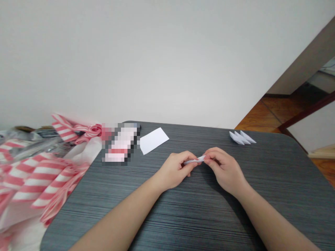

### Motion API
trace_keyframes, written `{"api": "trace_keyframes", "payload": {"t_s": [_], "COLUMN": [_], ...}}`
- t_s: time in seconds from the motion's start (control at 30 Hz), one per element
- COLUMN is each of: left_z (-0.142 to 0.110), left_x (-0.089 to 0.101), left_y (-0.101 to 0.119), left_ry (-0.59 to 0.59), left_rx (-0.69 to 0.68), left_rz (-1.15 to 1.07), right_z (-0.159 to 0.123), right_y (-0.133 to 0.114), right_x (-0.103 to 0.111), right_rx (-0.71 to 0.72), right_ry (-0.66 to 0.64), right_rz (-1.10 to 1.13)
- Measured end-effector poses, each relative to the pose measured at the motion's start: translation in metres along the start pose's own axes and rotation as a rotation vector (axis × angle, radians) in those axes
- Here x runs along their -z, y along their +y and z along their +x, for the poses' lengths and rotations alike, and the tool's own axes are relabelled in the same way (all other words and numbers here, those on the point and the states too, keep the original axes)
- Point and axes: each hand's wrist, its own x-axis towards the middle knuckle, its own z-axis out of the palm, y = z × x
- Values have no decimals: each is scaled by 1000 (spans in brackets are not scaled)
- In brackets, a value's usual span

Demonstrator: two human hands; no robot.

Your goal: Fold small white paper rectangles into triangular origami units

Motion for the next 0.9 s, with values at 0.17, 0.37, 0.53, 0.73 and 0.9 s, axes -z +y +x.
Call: {"api": "trace_keyframes", "payload": {"t_s": [0.17,0.37,0.53,0.73,0.9], "left_z": [0,0,0,0,0], "left_x": [1,1,1,1,0], "left_y": [0,0,0,1,1], "left_ry": [-6,-14,-9,-11,-2], "left_rx": [15,15,8,14,10], "left_rz": [-10,-5,-2,-3,-25], "right_z": [-1,-2,0,1,0], "right_y": [3,2,-3,-3,-2], "right_x": [-1,-2,0,0,-1], "right_rx": [-28,-51,-9,4,3], "right_ry": [5,21,21,28,54], "right_rz": [33,57,-4,-30,-51]}}
